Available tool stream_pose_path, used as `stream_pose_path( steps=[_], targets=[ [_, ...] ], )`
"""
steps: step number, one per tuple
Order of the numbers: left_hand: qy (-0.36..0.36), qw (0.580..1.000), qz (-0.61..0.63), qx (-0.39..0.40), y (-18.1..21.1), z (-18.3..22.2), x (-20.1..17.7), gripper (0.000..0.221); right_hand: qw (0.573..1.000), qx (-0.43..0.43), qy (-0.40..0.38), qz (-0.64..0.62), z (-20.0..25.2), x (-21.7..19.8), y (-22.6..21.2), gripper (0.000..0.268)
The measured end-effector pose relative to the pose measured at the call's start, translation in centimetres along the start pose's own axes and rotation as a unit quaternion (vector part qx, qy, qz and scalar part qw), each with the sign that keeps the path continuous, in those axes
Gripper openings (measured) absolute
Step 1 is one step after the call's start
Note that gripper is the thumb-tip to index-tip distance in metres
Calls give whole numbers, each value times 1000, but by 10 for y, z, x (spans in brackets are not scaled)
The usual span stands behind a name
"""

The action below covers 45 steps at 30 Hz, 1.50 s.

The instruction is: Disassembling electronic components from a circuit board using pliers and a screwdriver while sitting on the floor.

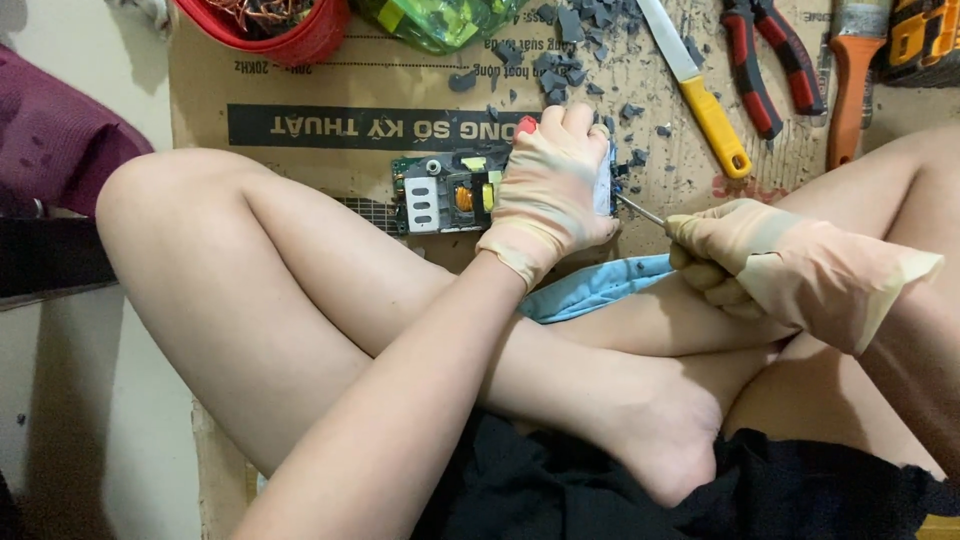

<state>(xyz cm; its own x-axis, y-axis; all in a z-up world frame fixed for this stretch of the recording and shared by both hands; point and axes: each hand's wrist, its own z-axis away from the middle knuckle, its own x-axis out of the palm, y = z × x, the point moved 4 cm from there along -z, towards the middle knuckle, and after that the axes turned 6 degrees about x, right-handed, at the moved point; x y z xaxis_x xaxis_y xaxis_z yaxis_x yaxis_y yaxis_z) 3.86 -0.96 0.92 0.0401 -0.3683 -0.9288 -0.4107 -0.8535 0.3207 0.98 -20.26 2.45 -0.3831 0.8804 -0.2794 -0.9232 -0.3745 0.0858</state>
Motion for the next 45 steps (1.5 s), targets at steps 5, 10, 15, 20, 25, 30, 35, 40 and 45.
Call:
stream_pose_path(
  steps=[5,10,15,20,25,30,35,40,45],
  targets=[
    [4,1000,-5,2,0,-1,0,56,997,-49,-45,39,9,2,-6,45],
    [7,1000,2,-4,0,-1,2,56,993,-57,5,104,33,13,-13,41],
    [-97,995,1,-11,-8,-4,29,82,980,-132,18,151,10,11,2,38],
    [-122,992,10,-20,-5,-7,15,83,984,-116,3,134,74,36,-13,42],
    [-108,994,-4,-22,-10,-8,28,78,681,-302,175,643,-36,83,-2,62],
    [-93,995,-6,-26,-12,-9,35,77,706,-287,216,611,-22,92,0,62],
    [-124,991,-11,-38,-13,-7,34,86,851,-207,176,450,-30,116,-3,81],
    [-122,992,-7,-29,-15,-10,48,86,970,-59,18,-237,31,96,14,46],
    [-119,992,-1,-39,-14,-9,41,80,965,-80,-56,-244,56,82,16,46]
  ],
)
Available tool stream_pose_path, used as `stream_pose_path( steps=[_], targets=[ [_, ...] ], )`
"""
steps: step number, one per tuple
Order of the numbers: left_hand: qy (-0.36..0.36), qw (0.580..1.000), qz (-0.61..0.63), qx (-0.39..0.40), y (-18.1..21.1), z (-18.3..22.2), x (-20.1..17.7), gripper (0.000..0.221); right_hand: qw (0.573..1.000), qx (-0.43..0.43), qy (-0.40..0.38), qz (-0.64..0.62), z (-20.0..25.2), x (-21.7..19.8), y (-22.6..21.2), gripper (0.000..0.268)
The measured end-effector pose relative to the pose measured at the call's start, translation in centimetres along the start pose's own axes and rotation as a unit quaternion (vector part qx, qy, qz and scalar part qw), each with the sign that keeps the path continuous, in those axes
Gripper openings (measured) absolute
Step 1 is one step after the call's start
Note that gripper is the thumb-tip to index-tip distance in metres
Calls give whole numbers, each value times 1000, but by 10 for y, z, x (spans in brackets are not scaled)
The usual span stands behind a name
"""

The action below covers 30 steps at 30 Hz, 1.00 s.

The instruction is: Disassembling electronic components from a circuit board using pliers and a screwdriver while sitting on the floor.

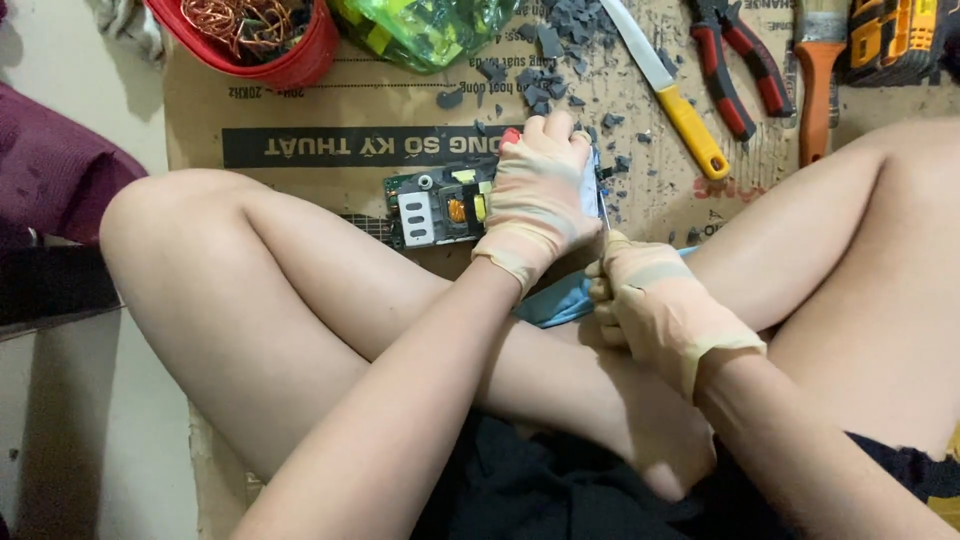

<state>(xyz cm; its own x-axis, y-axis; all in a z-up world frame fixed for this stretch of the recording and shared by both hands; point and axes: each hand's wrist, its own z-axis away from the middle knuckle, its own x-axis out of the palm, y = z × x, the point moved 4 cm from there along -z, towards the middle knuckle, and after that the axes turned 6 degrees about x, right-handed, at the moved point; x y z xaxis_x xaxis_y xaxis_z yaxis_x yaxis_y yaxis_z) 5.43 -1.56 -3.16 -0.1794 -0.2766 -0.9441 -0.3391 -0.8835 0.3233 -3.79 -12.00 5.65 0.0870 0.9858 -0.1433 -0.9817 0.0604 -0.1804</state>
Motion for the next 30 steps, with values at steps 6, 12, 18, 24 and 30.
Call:
stream_pose_path(
  steps=[6,12,18,24,30],
  targets=[
    [-17,999,37,-6,7,7,-27,75,997,75,12,17,1,-4,3,29],
    [-3,1000,21,-6,7,8,-25,71,999,-16,-29,-25,9,-3,0,40],
    [-8,1000,16,-13,6,7,-24,73,998,58,7,39,1,-4,-3,20],
    [3,1000,6,-16,8,8,-25,75,997,37,22,57,-3,-4,1,42],
    [-14,999,-26,-17,8,8,-24,85,994,-41,-30,-100,-84,-26,5,39]
  ],
)
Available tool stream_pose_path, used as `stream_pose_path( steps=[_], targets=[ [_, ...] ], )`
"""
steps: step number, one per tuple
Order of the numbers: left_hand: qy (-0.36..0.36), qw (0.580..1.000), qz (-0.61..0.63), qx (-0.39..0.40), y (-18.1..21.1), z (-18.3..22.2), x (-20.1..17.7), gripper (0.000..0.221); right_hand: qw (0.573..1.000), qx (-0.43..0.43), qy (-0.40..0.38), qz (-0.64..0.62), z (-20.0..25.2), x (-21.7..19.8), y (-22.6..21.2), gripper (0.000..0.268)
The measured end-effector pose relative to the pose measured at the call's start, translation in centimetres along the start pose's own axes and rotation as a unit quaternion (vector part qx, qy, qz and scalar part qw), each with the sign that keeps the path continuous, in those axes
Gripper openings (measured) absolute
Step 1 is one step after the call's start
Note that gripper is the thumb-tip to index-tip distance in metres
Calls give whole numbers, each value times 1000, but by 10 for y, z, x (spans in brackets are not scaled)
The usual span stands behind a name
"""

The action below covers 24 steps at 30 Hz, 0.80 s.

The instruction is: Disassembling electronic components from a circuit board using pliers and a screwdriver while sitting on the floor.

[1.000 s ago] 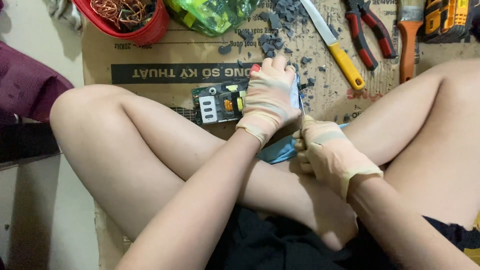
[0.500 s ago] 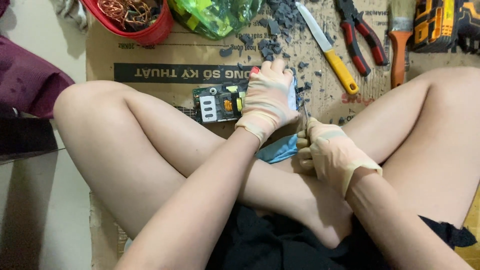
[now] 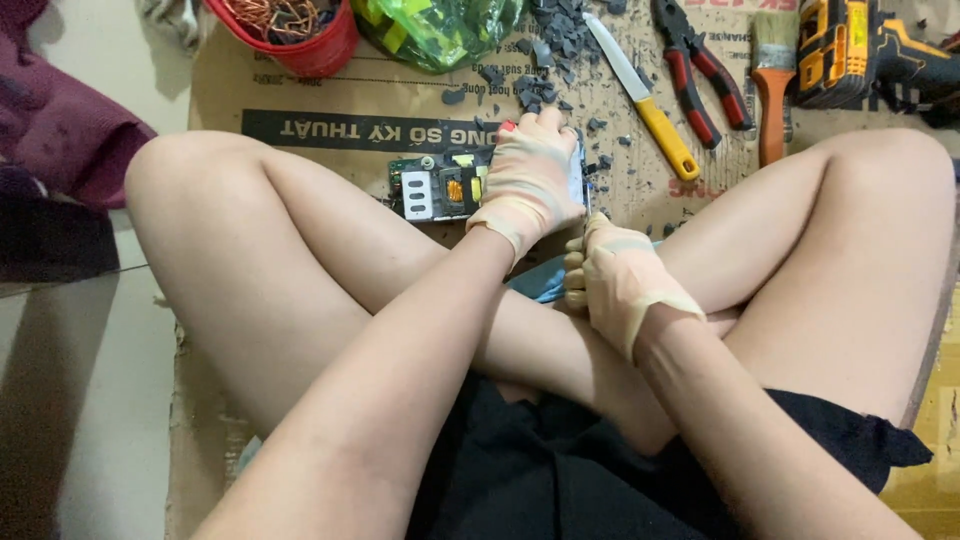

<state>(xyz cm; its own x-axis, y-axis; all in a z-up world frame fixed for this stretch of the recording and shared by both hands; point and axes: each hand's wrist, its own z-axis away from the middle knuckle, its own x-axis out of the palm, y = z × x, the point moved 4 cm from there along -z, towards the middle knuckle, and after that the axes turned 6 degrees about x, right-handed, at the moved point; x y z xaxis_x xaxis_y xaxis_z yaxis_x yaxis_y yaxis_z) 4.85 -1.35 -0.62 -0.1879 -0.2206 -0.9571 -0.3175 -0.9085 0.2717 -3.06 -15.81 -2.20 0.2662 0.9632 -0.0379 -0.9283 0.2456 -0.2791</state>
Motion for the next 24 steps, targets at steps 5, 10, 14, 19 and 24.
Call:
stream_pose_path(
  steps=[5,10,14,19,24],
  targets=[
    [-44,999,5,-18,6,5,-18,87,987,-7,-153,45,32,15,13,22],
    [-87,996,23,-15,12,15,-27,86,950,-185,102,232,51,-2,-32,37],
    [-125,992,-3,1,19,25,-36,94,835,-203,153,488,57,-30,-75,39],
    [-148,989,-13,-19,14,21,-27,99,736,-237,142,618,33,-43,-98,28],
    [-167,986,-15,-19,14,19,-25,97,757,-224,131,600,35,-39,-97,20]
  ],
)
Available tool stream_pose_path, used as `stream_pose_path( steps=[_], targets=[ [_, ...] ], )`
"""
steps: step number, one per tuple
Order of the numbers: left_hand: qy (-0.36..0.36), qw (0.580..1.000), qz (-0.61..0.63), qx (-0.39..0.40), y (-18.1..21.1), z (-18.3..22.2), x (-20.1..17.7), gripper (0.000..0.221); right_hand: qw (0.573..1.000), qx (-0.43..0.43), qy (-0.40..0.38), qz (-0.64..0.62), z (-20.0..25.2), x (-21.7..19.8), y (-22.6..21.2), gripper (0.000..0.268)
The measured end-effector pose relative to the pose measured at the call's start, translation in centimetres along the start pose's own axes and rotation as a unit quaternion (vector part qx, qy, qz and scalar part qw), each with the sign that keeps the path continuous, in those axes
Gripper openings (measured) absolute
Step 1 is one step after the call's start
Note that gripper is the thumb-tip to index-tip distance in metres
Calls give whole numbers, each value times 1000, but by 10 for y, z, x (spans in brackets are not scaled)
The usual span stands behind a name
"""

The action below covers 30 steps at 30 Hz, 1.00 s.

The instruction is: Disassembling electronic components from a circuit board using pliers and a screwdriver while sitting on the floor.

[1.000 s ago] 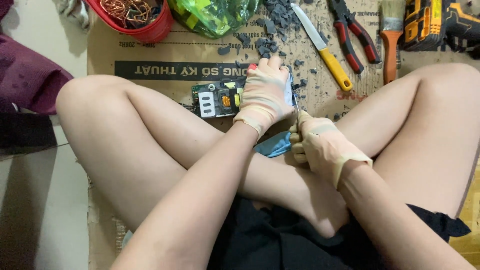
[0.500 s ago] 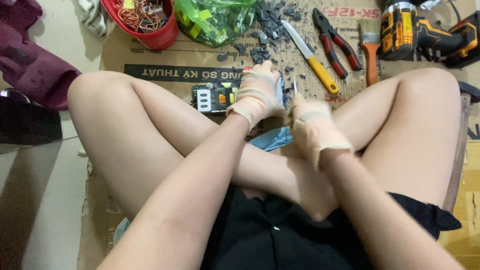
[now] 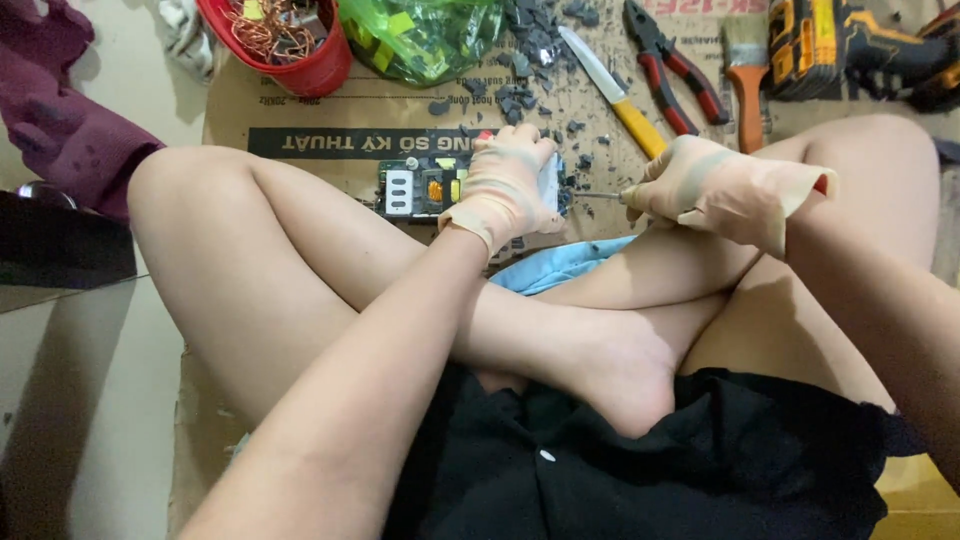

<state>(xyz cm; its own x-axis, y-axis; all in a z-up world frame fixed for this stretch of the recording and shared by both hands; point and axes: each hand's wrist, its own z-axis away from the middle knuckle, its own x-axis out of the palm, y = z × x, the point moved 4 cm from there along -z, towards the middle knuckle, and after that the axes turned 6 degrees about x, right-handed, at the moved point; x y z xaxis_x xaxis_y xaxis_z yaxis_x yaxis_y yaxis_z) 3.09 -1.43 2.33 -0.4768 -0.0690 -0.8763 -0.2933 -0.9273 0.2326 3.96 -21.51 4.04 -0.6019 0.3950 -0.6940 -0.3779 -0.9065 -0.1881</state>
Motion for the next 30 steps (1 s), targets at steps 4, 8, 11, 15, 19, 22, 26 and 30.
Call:
stream_pose_path(
  steps=[4,8,11,15,19,22,26,30],
  targets=[
    [-2,1000,-9,-2,-2,-6,1,96,1000,9,-9,-12,-13,2,3,20],
    [165,985,-13,50,-7,-14,19,83,989,-47,-62,-128,1,-4,-1,18],
    [165,985,-10,49,-8,-15,20,75,983,-32,-80,-159,-6,-1,0,15],
    [163,985,-11,46,-7,-14,18,77,988,-49,-89,-117,0,-11,-9,16],
    [155,987,0,50,-7,-13,18,84,990,-51,-117,-65,-5,-19,-17,26],
    [170,984,-6,56,-7,-16,19,80,989,-33,-122,76,12,-39,-31,41],
    [175,983,1,61,-8,-16,21,77,982,-11,-164,-91,-25,-24,0,27],
    [156,986,-23,54,-6,-17,19,82,966,-21,-223,-132,-29,-27,-2,29]
  ],
)
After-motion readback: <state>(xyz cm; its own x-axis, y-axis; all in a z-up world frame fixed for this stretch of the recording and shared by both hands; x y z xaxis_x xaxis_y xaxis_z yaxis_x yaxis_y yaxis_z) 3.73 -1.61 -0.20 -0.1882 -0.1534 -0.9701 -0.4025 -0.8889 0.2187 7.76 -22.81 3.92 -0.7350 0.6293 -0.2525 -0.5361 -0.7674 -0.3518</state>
